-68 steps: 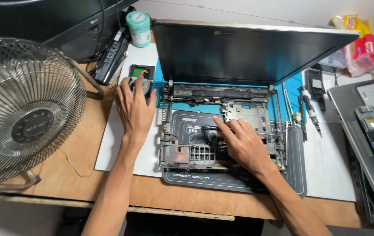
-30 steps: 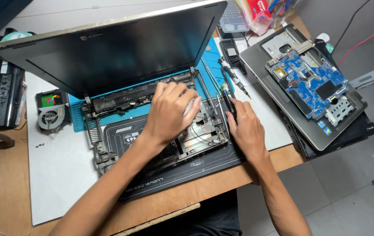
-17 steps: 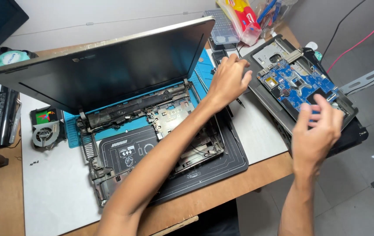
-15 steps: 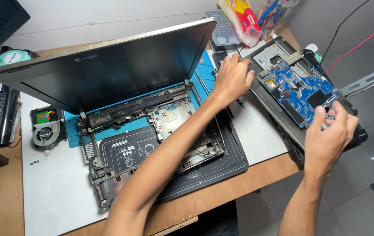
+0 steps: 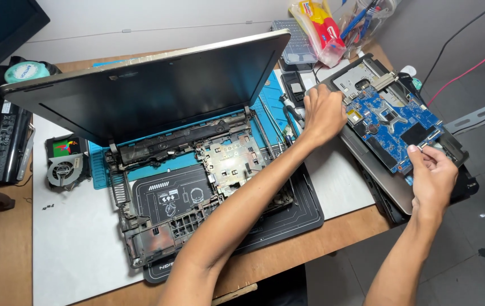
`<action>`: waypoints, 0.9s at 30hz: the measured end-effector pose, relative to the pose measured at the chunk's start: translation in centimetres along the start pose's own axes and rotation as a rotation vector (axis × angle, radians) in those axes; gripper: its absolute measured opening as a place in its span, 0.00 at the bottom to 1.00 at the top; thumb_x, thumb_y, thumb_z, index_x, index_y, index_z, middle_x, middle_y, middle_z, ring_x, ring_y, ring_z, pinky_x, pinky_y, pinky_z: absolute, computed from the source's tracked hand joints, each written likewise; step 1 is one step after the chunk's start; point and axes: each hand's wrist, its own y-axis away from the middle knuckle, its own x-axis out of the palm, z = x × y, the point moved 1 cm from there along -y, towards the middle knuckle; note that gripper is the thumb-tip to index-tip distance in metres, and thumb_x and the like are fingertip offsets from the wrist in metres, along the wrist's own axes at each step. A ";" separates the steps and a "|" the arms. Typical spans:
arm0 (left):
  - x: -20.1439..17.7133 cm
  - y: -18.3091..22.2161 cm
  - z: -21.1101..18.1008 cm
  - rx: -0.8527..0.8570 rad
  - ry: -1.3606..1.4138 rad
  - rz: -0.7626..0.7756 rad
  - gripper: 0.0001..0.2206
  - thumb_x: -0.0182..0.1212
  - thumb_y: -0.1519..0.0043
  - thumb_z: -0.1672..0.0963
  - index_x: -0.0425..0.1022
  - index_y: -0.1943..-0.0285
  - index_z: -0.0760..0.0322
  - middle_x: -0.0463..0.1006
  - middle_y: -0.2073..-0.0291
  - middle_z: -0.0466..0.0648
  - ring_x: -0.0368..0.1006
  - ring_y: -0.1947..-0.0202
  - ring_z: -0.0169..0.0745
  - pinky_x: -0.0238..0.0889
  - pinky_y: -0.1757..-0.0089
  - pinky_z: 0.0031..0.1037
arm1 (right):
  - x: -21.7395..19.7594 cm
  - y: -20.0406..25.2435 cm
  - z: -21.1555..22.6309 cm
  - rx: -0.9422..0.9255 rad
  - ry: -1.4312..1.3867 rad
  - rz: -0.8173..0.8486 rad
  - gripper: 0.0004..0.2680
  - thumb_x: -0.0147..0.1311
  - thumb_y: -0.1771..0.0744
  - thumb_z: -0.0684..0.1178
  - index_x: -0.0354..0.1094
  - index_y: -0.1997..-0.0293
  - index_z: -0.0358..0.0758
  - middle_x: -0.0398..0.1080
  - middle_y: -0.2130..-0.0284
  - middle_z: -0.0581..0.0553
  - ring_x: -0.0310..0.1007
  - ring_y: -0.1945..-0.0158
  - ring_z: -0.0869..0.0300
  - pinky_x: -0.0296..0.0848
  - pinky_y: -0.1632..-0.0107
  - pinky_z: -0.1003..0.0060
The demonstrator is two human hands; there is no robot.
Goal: The person is disassembling and reassembling laptop components, specifically removing an SSD and installing a motherboard.
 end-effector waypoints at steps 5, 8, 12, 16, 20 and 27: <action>-1.0 0.2 -0.6 -0.131 0.141 0.011 0.16 0.55 0.42 0.60 0.79 0.45 0.69 0.76 0.49 0.66 0.66 0.45 0.65 0.57 0.46 0.47 | -0.3 -0.4 0.3 -0.016 -0.191 0.004 0.15 0.63 0.30 0.50 0.68 0.41 0.32 0.70 0.55 0.47 0.70 0.50 0.67 0.73 0.44 0.77; -2.6 0.8 -1.1 -0.135 0.258 -0.005 0.19 0.52 0.45 0.60 0.79 0.44 0.69 0.80 0.45 0.59 0.71 0.41 0.66 0.57 0.42 0.54 | -1.3 0.5 1.5 -0.093 -0.274 0.030 0.13 0.60 0.28 0.48 0.63 0.39 0.34 0.67 0.53 0.47 0.69 0.48 0.66 0.71 0.41 0.76; -6.2 2.4 -1.1 -0.138 0.472 0.049 0.13 0.55 0.48 0.61 0.79 0.56 0.69 0.83 0.52 0.54 0.78 0.49 0.50 0.68 0.50 0.40 | -2.2 2.1 3.2 0.016 -0.600 0.118 0.11 0.59 0.28 0.44 0.60 0.43 0.48 0.69 0.55 0.54 0.73 0.50 0.73 0.75 0.42 0.83; -10.6 5.7 -0.9 -0.191 0.565 0.157 0.16 0.65 0.51 0.59 0.79 0.52 0.63 0.79 0.63 0.47 0.75 0.60 0.38 0.68 0.60 0.30 | -2.4 2.8 2.5 0.075 -0.645 0.199 0.12 0.57 0.28 0.47 0.58 0.40 0.53 0.68 0.48 0.54 0.72 0.45 0.73 0.78 0.44 0.76; -14.2 9.7 0.7 -0.200 0.618 0.221 0.14 0.69 0.49 0.59 0.79 0.54 0.65 0.79 0.69 0.46 0.75 0.67 0.33 0.67 0.64 0.26 | -1.1 4.3 3.6 0.096 -0.609 0.223 0.08 0.54 0.25 0.50 0.58 0.42 0.58 0.64 0.54 0.59 0.70 0.55 0.72 0.74 0.60 0.77; -19.7 19.2 4.0 -0.234 0.811 0.282 0.15 0.73 0.49 0.60 0.74 0.57 0.65 0.75 0.69 0.44 0.68 0.69 0.28 0.62 0.67 0.17 | 2.5 8.8 7.6 0.108 -0.751 0.490 0.07 0.54 0.29 0.44 0.61 0.48 0.52 0.70 0.62 0.55 0.71 0.62 0.72 0.72 0.58 0.79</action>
